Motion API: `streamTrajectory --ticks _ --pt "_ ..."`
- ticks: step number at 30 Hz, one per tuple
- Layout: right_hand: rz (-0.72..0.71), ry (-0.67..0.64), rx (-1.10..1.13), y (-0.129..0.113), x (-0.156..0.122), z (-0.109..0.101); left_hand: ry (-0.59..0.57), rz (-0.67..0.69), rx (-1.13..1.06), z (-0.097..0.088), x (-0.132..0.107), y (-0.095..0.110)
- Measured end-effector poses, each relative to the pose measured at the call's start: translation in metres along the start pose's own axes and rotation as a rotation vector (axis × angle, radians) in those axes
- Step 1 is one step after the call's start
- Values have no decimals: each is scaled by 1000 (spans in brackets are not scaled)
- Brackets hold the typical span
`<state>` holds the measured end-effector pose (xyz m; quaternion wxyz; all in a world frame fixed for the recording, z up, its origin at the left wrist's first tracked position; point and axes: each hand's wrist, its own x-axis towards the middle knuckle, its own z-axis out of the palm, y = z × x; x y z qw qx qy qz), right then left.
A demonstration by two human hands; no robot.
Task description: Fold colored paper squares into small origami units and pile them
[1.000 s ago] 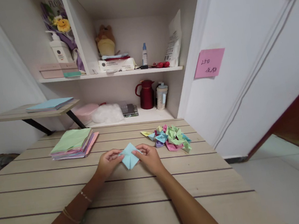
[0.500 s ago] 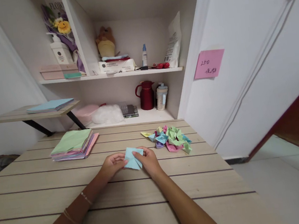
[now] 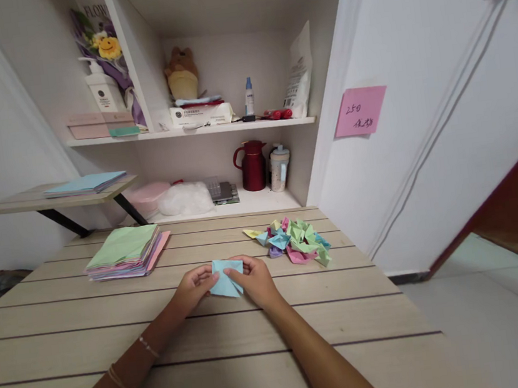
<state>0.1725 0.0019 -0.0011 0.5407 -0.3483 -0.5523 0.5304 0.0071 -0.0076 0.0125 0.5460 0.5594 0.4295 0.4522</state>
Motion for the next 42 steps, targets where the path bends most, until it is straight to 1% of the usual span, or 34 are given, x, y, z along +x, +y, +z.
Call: streamTrajectory --ticks 2,5,7,9,12,16,18,20,23,25,26,29,30,32,34,38,40,42 --pt "-44 11 -112 -2 -1 0 -10 8 -8 1 -1 0" --pt "-104 38 -307 -7 -4 2 22 31 -70 3 -1 -3" --pt "-117 41 -350 -8 -6 3 31 32 -105 3 0 -6" --pt "-120 30 -317 -8 -7 5 20 26 -121 4 0 -7" --pt "-126 31 -200 -7 -6 6 -14 24 -120 4 -1 -8" --pt "-116 92 -99 -6 -4 5 -37 9 -87 3 -1 -9" --pt "-103 134 -61 -5 -3 5 -34 -12 -99 2 -1 -9" --pt "-81 149 -16 -4 -3 4 -15 -24 -116 2 0 -10" --pt "-39 96 -10 0 -1 4 27 -10 -129 3 1 -10" --pt "-38 73 -112 2 -1 4 19 5 -109 3 1 -11" --pt "-60 88 -189 3 -1 4 4 14 -85 3 1 -11" --pt "-181 157 -440 0 -3 2 -6 61 38 2 1 -14" --pt "-219 157 -514 -2 -5 2 5 71 79 0 2 -14" --pt "-269 97 -652 -6 -8 1 27 55 124 -3 3 -14" --pt "-339 24 -813 -7 -12 2 35 -1 79 -6 4 -12" --pt "-555 -104 -1149 -8 -15 4 37 -103 -143 -6 5 -8" --pt "-617 -148 -1242 -10 -15 4 54 -140 -191 -3 5 -8" --pt "-641 -179 -1263 -12 -14 3 62 -174 -191 -1 4 -9"
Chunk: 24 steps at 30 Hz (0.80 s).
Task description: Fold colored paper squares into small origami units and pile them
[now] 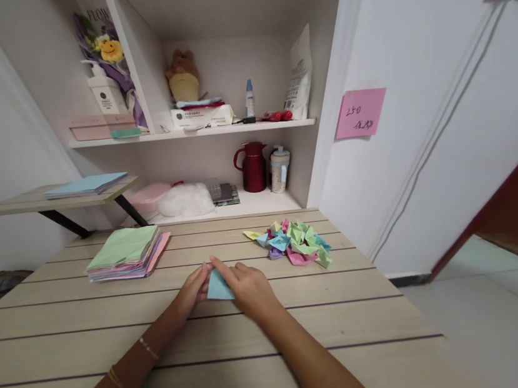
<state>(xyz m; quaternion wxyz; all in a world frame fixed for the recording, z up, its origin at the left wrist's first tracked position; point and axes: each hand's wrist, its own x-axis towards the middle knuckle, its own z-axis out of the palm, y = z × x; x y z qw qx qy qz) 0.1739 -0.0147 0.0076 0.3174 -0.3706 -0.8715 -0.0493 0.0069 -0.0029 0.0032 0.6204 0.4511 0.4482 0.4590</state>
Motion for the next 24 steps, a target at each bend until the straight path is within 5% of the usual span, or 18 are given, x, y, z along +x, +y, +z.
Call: streamTrajectory --ticks 11,24 --pt "-96 28 174 17 2 1 11 222 109 -16 8 -5" --pt "273 -8 466 17 0 5 -87 329 377 -10 2 -2"
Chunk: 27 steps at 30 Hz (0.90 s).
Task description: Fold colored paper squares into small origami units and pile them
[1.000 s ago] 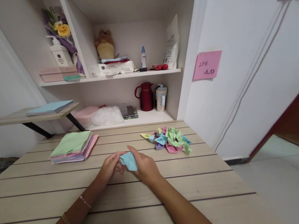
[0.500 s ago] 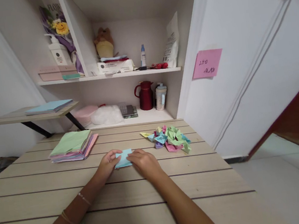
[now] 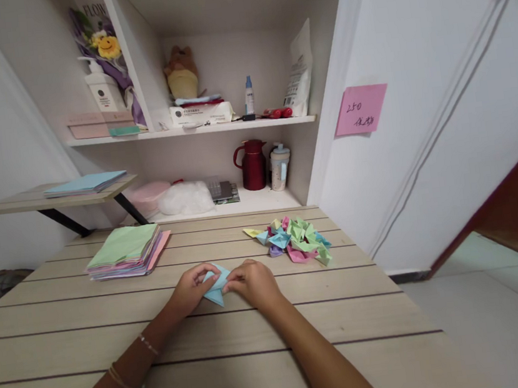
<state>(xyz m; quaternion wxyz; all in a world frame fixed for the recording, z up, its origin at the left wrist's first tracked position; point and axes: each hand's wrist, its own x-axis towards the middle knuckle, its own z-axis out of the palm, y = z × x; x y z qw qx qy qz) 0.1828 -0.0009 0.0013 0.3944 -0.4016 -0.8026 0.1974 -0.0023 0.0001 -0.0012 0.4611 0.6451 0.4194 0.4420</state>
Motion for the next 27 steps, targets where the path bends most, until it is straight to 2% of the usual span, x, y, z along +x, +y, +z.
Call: streamTrajectory --ticks 4,9,12,17,22,24,27 --pt "54 -4 218 1 4 -1 67 -18 37 -2 3 3" --pt "7 -28 429 1 7 -3 129 -72 -8 -6 4 11" --pt "-21 14 344 -1 7 -4 70 -91 -92 -6 2 12" --pt "-62 106 107 -4 5 -2 -142 -167 -152 0 -3 4" --pt "-50 127 106 -5 2 3 -257 -198 -172 3 -7 5" --pt "-56 144 109 -7 2 3 -252 -196 -187 3 -7 6" --pt "-55 169 123 -11 2 2 -154 -154 -194 2 -4 4"
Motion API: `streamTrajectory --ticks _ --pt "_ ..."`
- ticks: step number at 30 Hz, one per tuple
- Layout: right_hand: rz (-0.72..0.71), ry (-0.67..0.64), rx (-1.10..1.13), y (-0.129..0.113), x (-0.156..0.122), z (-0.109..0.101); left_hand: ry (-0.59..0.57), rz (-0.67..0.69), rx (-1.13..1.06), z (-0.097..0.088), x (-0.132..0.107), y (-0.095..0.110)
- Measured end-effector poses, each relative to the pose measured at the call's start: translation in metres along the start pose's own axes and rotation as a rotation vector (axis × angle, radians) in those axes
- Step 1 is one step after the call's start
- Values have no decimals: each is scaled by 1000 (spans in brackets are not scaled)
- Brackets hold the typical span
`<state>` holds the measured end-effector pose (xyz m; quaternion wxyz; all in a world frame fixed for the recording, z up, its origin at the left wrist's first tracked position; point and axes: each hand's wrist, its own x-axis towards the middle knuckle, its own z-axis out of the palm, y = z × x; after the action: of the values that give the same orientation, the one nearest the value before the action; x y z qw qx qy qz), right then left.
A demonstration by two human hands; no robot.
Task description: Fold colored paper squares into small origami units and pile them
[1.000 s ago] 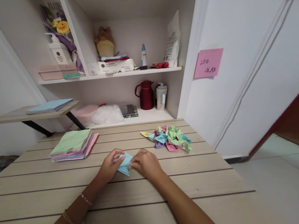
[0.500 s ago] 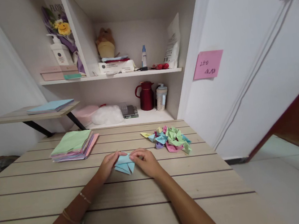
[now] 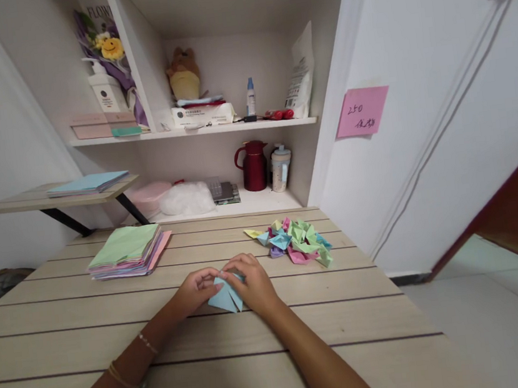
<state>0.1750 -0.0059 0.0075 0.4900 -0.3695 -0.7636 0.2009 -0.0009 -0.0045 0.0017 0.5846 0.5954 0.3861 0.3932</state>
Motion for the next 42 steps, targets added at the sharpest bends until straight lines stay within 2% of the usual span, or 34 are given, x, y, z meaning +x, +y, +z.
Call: streamTrajectory --ticks 3,6,8,13,17,20,23,30,35,37,42 --pt "118 26 95 2 0 1 75 65 -57 -2 3 0" --pt "319 19 272 12 -2 5 79 100 -118 -2 2 1" --pt "415 -33 395 19 -3 9 72 109 -137 -1 1 2" --pt "529 12 695 20 -1 12 116 53 -19 -2 3 0" --pt "593 121 788 16 2 9 122 30 -12 -6 6 0" --pt "588 185 778 18 2 7 110 -1 -58 -7 6 1" --pt "539 185 714 21 2 6 109 -26 -86 -5 7 0" --pt "406 5 676 15 2 8 233 59 -149 -6 6 3" --pt "472 84 726 13 4 5 100 114 -97 -5 -1 11" --pt "494 109 746 12 5 3 89 111 -72 -2 -3 11" --pt "429 45 714 11 5 1 219 143 -85 1 2 6"
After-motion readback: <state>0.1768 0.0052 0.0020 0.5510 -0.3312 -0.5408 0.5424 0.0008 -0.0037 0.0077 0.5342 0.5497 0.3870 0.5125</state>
